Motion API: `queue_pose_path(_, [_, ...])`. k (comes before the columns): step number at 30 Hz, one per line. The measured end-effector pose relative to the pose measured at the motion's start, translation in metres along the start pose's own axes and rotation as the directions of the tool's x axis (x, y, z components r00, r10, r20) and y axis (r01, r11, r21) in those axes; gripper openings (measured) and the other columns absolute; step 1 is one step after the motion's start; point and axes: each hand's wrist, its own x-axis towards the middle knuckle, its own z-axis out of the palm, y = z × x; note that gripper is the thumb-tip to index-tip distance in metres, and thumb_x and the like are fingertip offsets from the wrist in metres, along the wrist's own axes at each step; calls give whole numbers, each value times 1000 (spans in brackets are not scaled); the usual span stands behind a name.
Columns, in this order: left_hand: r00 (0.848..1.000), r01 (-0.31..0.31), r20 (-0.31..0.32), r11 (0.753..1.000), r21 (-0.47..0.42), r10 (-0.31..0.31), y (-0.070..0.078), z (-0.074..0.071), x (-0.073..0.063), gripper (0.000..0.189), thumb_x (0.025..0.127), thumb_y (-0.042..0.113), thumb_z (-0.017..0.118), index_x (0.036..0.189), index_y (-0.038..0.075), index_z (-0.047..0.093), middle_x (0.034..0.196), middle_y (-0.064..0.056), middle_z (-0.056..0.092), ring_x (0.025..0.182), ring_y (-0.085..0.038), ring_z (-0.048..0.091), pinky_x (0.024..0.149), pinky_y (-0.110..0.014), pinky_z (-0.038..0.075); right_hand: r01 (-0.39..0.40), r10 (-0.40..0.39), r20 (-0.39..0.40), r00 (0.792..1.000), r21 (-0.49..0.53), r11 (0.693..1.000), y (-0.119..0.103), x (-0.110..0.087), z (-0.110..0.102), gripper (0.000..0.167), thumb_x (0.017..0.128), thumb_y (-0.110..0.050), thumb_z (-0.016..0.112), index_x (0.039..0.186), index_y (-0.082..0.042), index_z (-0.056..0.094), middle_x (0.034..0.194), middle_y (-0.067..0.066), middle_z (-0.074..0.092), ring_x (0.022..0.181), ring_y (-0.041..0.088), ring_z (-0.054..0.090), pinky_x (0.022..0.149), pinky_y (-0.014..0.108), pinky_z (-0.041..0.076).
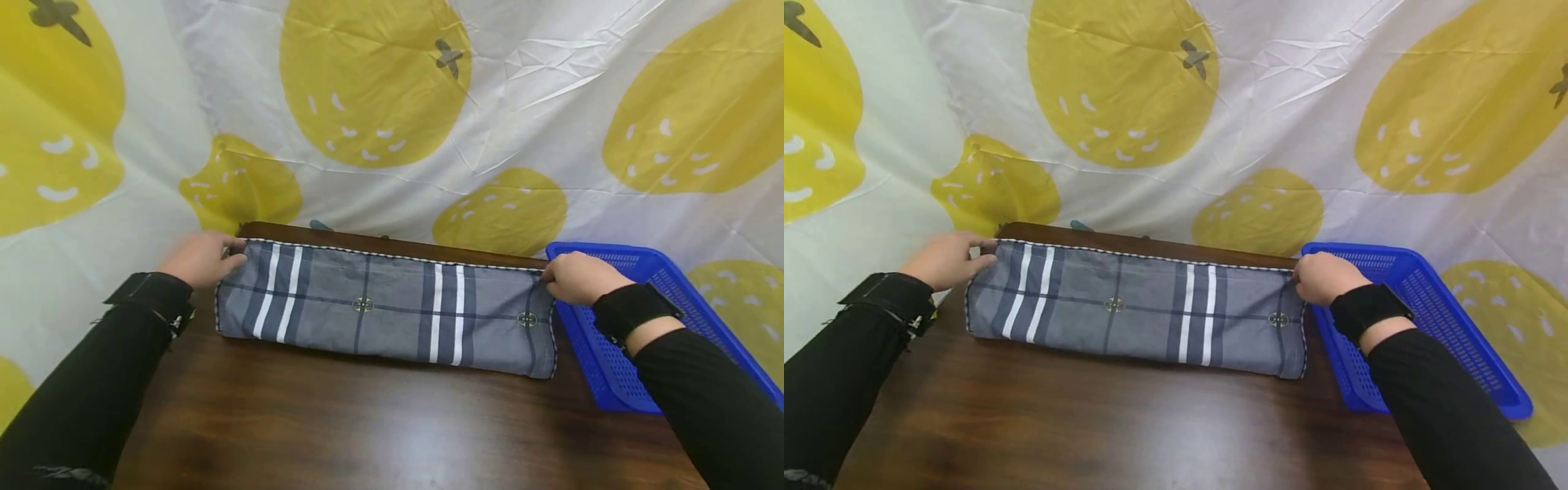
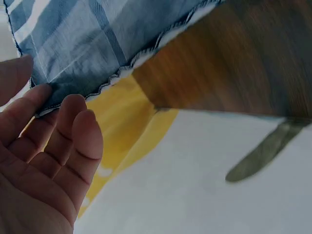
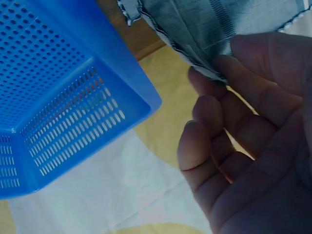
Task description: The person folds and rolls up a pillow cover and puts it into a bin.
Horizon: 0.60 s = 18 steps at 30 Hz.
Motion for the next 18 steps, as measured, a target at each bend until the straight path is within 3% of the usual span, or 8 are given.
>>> queue_pose_path(2, [1000, -8, 20, 1000, 2, 8, 2, 8, 9, 47, 106, 22, 63, 143, -8, 61, 135, -36, 66, 107, -49, 67, 90, -60, 53, -23, 24, 41, 999, -24, 999, -2, 11, 4, 27, 93, -7, 66, 113, 4, 78, 112, 25, 78, 106, 46, 74, 93, 60, 58])
queue_pose_path(5, [999, -7, 34, 1000, 16, 6, 3, 19, 20, 52, 106, 22, 62, 146, -12, 55, 144, -39, 58, 125, -56, 60, 104, -64, 50, -49, 52, 89, 995, -43, 998, -5, 25, 10, 15, 91, -9, 66, 93, 1, 77, 91, 16, 76, 86, 34, 73, 82, 54, 59])
queue_pose_path(6, [999, -1, 39, 1000, 21, 0, 4, 23, 23, 54, 106, 22, 61, 147, -13, 53, 145, -40, 56, 134, -57, 54, 110, -66, 45, -62, 66, 100, 993, -46, 997, -6, 28, 11, 13, 91, -10, 65, 84, -1, 73, 83, 12, 72, 78, 29, 68, 77, 51, 57])
queue_pose_path(9, [998, 30, 61, 999, 39, -32, 4, 32, 32, 59, 107, 23, 61, 149, -15, 49, 150, -41, 51, 141, -58, 48, 118, -66, 39, -87, 92, 131, 987, -45, 995, -10, 36, 13, 22, 92, -12, 65, 71, -11, 59, 75, 5, 58, 70, 23, 53, 71, 45, 50])
queue_pose_path(18, [993, 78, 89, 997, 26, -80, 8, 48, 46, 65, 107, 23, 60, 154, -17, 40, 157, -41, 41, 147, -57, 41, 122, -65, 35, -157, 162, 169, 972, -42, 987, -13, 46, 20, 28, 92, -17, 67, 69, -13, 53, 78, 6, 60, 70, 23, 53, 74, 47, 51])
